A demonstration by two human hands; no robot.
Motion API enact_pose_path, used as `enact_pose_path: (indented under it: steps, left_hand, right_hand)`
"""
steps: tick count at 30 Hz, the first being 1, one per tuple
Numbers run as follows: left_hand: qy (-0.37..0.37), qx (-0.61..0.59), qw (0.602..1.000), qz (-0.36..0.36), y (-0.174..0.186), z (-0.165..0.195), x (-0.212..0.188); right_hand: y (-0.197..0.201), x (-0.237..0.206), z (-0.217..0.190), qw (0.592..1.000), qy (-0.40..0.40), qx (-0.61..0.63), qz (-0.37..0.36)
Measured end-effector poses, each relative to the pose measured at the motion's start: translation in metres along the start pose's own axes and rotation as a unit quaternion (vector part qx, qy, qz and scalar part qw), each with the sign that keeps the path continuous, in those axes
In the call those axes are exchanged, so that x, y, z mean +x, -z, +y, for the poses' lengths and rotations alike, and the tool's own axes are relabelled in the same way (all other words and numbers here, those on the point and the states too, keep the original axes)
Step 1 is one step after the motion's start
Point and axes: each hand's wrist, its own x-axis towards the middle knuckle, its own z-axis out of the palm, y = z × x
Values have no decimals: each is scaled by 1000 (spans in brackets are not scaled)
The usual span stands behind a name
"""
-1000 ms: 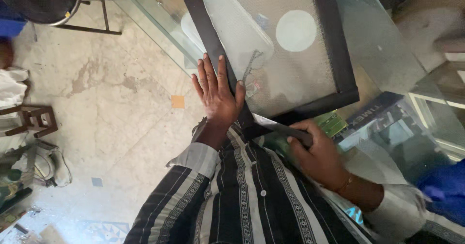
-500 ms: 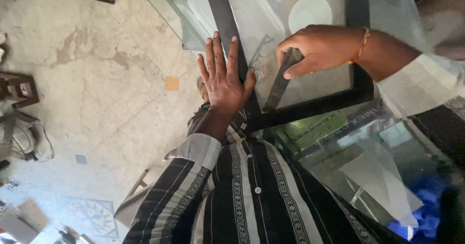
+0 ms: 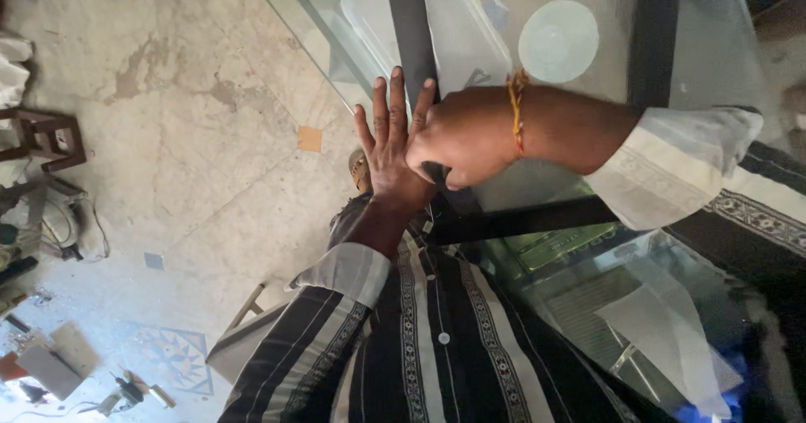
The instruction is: The person cuts a piece of mesh screen with scissors to fit a rectangular frame, presses the mesh edges into the frame groove using a handheld roller tool, and trims the excess mesh along the frame border. They rotate the frame between sides and press the mesh down around the perimeter.
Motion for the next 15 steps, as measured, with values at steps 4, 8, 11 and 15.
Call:
enact_pose_path:
  steps: [4,8,11,15]
  left_hand:
    - [4,-21,1000,19,2,3,-4]
    - [3,-35,999,31,0,4,-5]
    - [1,-48,998,36,0,3,-6]
    - [-15,-43,998,39,0,2,-8]
  right_hand:
    - [-18,-58,29,979,-144,139,44]
    - [-94,-120,23,877,-256,357,196]
    - [-166,-131,-4,744,-326,492,314]
    - [-217,-116,-21,621,-334,589,395]
